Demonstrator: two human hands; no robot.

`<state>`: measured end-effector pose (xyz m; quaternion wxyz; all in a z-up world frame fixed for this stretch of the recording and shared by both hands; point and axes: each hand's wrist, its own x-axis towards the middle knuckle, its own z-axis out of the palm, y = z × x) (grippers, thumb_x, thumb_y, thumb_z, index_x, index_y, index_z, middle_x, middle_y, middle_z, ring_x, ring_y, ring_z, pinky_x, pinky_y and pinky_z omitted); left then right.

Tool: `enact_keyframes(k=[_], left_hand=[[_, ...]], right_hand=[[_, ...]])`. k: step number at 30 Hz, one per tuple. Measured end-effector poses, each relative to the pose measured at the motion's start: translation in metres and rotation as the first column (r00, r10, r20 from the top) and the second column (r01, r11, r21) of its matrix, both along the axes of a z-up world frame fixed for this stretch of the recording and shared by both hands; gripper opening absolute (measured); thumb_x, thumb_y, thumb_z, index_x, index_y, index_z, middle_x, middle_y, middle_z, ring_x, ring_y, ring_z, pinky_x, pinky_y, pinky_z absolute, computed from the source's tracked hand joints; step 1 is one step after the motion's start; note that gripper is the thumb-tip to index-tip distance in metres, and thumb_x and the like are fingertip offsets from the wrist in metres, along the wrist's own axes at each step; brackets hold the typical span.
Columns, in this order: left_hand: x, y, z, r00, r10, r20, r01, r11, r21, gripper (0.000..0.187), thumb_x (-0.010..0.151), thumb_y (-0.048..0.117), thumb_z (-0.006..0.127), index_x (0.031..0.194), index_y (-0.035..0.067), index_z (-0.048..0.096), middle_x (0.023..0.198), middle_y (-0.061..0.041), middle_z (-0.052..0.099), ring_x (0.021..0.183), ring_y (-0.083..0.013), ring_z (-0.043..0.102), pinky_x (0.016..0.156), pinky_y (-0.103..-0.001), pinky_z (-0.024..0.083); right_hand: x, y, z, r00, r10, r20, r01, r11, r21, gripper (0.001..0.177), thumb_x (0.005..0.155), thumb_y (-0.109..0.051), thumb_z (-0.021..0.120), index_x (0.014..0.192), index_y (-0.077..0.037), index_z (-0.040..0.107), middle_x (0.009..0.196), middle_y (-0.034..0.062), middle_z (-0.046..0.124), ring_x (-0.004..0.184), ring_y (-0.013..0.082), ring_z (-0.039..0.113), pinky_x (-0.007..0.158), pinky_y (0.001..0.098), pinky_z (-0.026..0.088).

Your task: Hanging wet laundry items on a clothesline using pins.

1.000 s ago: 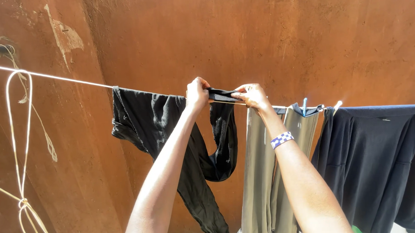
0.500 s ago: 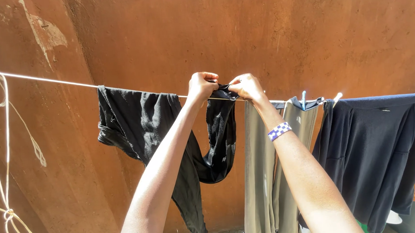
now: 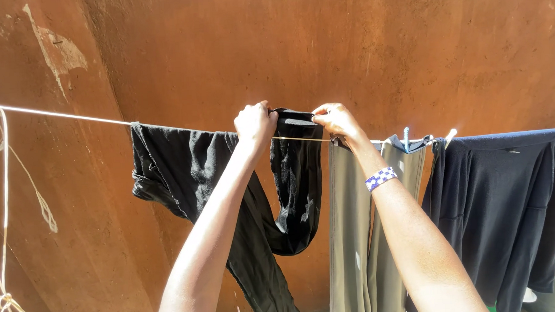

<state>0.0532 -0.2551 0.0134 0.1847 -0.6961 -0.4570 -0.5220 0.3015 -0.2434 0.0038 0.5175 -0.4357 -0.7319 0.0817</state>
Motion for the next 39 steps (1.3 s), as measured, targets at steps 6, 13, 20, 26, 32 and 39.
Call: enact_keyframes(k=[6, 13, 20, 26, 32, 39], left_hand=[[-0.018, 0.031, 0.002, 0.956, -0.252, 0.151, 0.292, 0.866, -0.406, 0.030, 0.095, 0.023, 0.058, 0.114, 0.009, 0.077, 0.072, -0.009, 0.077, 0.067, -0.0202, 0.071, 0.069, -0.039, 0.057], [-0.044, -0.011, 0.011, 0.880, -0.474, 0.030, 0.415, 0.737, -0.533, 0.042, 0.076, -0.001, 0.074, 0.117, 0.006, 0.075, 0.094, -0.012, 0.075, 0.081, -0.0232, 0.072, 0.072, -0.038, 0.055], [-0.043, -0.018, 0.010, 0.895, -0.445, -0.042, 0.359, 0.771, -0.525, 0.048, 0.073, 0.003, 0.079, 0.120, 0.006, 0.071, 0.102, -0.011, 0.076, 0.093, -0.0213, 0.073, 0.081, -0.035, 0.056], [-0.045, -0.019, 0.010, 0.887, -0.459, -0.045, 0.361, 0.752, -0.552, 0.041, 0.081, 0.013, 0.080, 0.121, 0.008, 0.073, 0.103, -0.010, 0.077, 0.093, -0.0207, 0.074, 0.082, -0.036, 0.056], [-0.040, -0.030, 0.013, 0.914, -0.405, -0.034, 0.318, 0.763, -0.563, 0.034, 0.087, 0.023, 0.078, 0.119, 0.011, 0.075, 0.106, -0.008, 0.078, 0.096, -0.0205, 0.074, 0.083, -0.038, 0.056], [-0.032, -0.048, 0.009, 0.937, -0.336, -0.089, 0.248, 0.825, -0.507, 0.027, 0.095, 0.022, 0.069, 0.118, 0.012, 0.075, 0.098, -0.015, 0.074, 0.090, -0.0285, 0.072, 0.082, -0.042, 0.056]], right_hand=[[-0.023, -0.064, 0.016, 0.980, 0.160, -0.121, -0.193, 0.919, -0.344, 0.023, 0.092, -0.025, 0.079, 0.102, -0.005, 0.074, 0.084, 0.0018, 0.063, 0.073, 0.0118, 0.051, 0.061, 0.0290, 0.038], [-0.010, -0.068, -0.004, 0.855, 0.505, 0.117, -0.467, 0.849, -0.246, 0.034, 0.077, -0.013, 0.081, 0.108, -0.007, 0.068, 0.099, -0.0009, 0.068, 0.095, 0.0073, 0.061, 0.085, 0.0234, 0.051], [-0.034, -0.084, -0.019, 0.980, 0.077, 0.185, -0.064, 0.995, -0.074, 0.031, 0.079, -0.026, 0.087, 0.095, -0.008, 0.067, 0.095, 0.0014, 0.059, 0.089, 0.0138, 0.060, 0.079, 0.0315, 0.053], [-0.042, -0.091, -0.017, 0.896, -0.224, 0.383, 0.201, 0.974, 0.102, 0.028, 0.082, -0.027, 0.076, 0.098, -0.007, 0.065, 0.102, 0.0094, 0.061, 0.090, 0.0230, 0.066, 0.078, 0.0398, 0.054], [-0.037, -0.082, -0.007, 0.901, -0.227, 0.369, 0.207, 0.974, 0.095, 0.025, 0.077, -0.024, 0.077, 0.091, -0.006, 0.068, 0.089, 0.0096, 0.065, 0.081, 0.0229, 0.065, 0.068, 0.0402, 0.051], [-0.042, -0.063, -0.008, 0.948, -0.303, 0.101, 0.261, 0.916, 0.304, 0.010, 0.084, -0.009, 0.068, 0.089, -0.004, 0.060, 0.064, 0.0117, 0.060, 0.057, 0.0269, 0.060, 0.055, 0.0394, 0.048]])
